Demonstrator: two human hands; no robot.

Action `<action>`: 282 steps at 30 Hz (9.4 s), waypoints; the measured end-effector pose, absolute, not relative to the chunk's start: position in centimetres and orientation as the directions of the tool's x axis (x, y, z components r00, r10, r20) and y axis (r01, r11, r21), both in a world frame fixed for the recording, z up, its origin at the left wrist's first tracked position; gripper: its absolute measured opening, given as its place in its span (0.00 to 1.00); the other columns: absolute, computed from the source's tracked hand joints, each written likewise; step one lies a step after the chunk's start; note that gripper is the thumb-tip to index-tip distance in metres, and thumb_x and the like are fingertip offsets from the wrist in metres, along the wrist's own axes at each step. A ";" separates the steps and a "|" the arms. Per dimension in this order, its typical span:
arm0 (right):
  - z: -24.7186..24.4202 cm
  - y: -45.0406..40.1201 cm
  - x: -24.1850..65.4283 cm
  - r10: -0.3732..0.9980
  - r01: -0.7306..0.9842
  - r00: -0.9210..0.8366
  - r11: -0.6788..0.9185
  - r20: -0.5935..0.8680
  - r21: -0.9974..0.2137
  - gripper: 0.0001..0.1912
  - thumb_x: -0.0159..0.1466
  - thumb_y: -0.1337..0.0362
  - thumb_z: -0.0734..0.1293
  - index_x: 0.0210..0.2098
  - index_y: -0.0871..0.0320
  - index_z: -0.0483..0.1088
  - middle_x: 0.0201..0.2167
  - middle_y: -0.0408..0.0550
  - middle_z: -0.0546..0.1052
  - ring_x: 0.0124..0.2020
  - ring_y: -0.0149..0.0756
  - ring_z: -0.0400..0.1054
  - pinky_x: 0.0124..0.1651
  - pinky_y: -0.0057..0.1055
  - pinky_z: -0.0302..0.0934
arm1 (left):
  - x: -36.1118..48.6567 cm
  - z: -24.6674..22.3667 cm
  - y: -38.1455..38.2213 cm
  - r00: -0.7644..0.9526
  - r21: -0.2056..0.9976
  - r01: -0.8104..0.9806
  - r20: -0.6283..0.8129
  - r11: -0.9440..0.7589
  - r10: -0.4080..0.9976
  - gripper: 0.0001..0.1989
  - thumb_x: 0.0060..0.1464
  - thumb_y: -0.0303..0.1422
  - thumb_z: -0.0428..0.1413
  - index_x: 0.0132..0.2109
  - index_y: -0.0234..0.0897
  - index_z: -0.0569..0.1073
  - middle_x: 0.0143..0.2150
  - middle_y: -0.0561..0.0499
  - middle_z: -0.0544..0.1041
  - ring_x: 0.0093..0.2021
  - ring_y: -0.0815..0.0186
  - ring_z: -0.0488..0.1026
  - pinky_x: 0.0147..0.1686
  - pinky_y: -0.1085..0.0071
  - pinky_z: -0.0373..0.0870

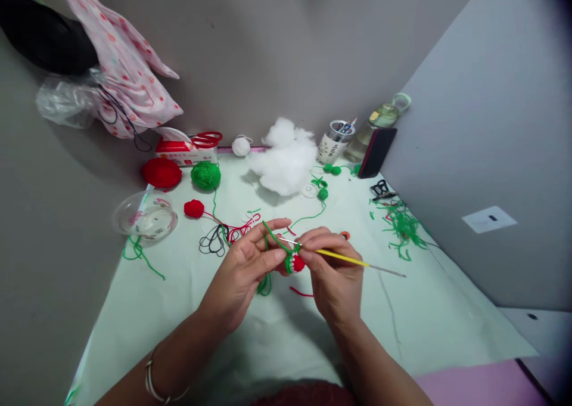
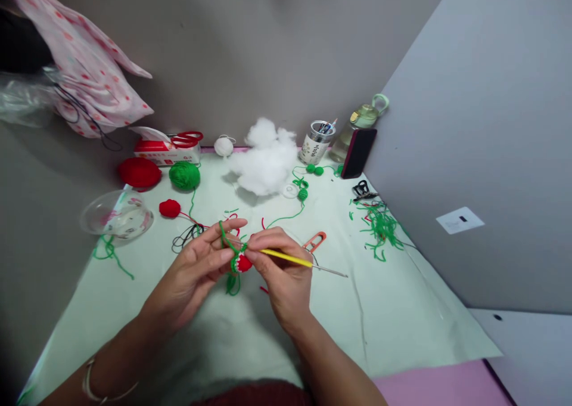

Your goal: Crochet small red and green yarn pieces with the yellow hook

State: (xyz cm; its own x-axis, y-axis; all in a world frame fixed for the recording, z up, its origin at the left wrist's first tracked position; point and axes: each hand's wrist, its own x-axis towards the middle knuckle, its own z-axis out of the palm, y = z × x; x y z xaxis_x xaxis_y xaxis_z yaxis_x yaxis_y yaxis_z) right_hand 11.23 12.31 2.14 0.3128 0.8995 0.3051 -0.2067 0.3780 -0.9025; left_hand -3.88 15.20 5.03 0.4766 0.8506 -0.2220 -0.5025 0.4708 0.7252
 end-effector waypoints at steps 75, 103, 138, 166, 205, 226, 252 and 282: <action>2.8 11.6 12.0 0.577 0.540 -0.077 0.710 0.813 -0.452 0.10 0.72 0.73 0.64 0.47 0.58 0.77 0.40 0.54 0.85 0.41 0.40 0.81 0.40 0.37 0.78 | -3.4 4.2 14.7 0.150 0.959 -0.253 -0.090 0.127 0.985 0.20 0.52 0.27 0.68 0.53 0.41 0.81 0.33 0.56 0.78 0.33 0.68 0.76 0.32 0.73 0.73; 2.4 11.4 11.3 0.713 0.221 0.183 0.641 0.677 -0.735 0.16 0.74 0.74 0.64 0.52 0.53 0.79 0.45 0.47 0.86 0.47 0.38 0.82 0.49 0.38 0.78 | -4.0 4.1 15.1 0.217 0.892 -0.411 -0.102 0.186 0.971 0.22 0.56 0.28 0.69 0.57 0.41 0.79 0.36 0.55 0.79 0.38 0.69 0.76 0.44 0.72 0.76; 2.8 11.4 11.3 0.675 0.343 0.096 0.668 0.732 -0.661 0.13 0.74 0.72 0.63 0.49 0.54 0.79 0.43 0.51 0.87 0.46 0.42 0.83 0.44 0.42 0.80 | -4.1 4.3 15.1 0.185 0.888 -0.427 -0.098 0.170 0.978 0.13 0.56 0.28 0.69 0.49 0.42 0.84 0.37 0.54 0.81 0.37 0.70 0.77 0.41 0.75 0.76; 3.1 11.8 11.6 0.801 0.049 0.269 0.543 0.535 -0.838 0.10 0.74 0.67 0.66 0.43 0.54 0.81 0.34 0.47 0.81 0.30 0.35 0.76 0.35 0.37 0.75 | -4.4 4.8 15.4 0.326 0.811 -0.471 -0.207 0.348 0.922 0.30 0.54 0.32 0.71 0.63 0.39 0.76 0.35 0.55 0.76 0.37 0.67 0.72 0.41 0.71 0.69; 3.0 12.7 12.0 0.952 -0.360 0.189 0.294 0.239 -0.886 0.09 0.70 0.56 0.72 0.37 0.52 0.82 0.31 0.43 0.81 0.30 0.31 0.75 0.34 0.28 0.72 | -3.7 4.3 14.9 0.418 0.761 -0.487 -0.228 0.429 0.879 0.33 0.50 0.29 0.73 0.63 0.43 0.77 0.36 0.54 0.77 0.39 0.67 0.73 0.46 0.68 0.70; 2.2 12.5 11.6 0.950 -0.294 0.219 0.284 0.224 -0.913 0.06 0.71 0.58 0.72 0.40 0.48 0.84 0.37 0.43 0.85 0.38 0.33 0.77 0.44 0.31 0.72 | -3.5 3.7 14.4 0.354 0.827 -0.441 -0.198 0.350 0.914 0.30 0.55 0.33 0.70 0.64 0.45 0.75 0.42 0.52 0.79 0.46 0.63 0.76 0.56 0.62 0.69; 3.3 11.8 11.8 0.892 -0.145 0.319 0.379 0.319 -0.914 0.10 0.74 0.59 0.67 0.41 0.52 0.81 0.37 0.46 0.81 0.36 0.35 0.79 0.41 0.36 0.79 | -3.7 4.1 15.0 0.348 0.820 -0.460 -0.185 0.340 0.919 0.14 0.54 0.32 0.71 0.48 0.41 0.85 0.35 0.52 0.80 0.38 0.65 0.74 0.45 0.67 0.70; 3.0 11.8 11.5 0.892 -0.083 0.329 0.355 0.311 -0.931 0.10 0.73 0.60 0.68 0.40 0.53 0.82 0.36 0.46 0.82 0.32 0.35 0.78 0.37 0.36 0.77 | -3.7 4.0 15.2 0.319 0.823 -0.434 -0.240 0.366 0.917 0.11 0.52 0.30 0.68 0.44 0.41 0.85 0.38 0.51 0.79 0.38 0.63 0.72 0.44 0.65 0.66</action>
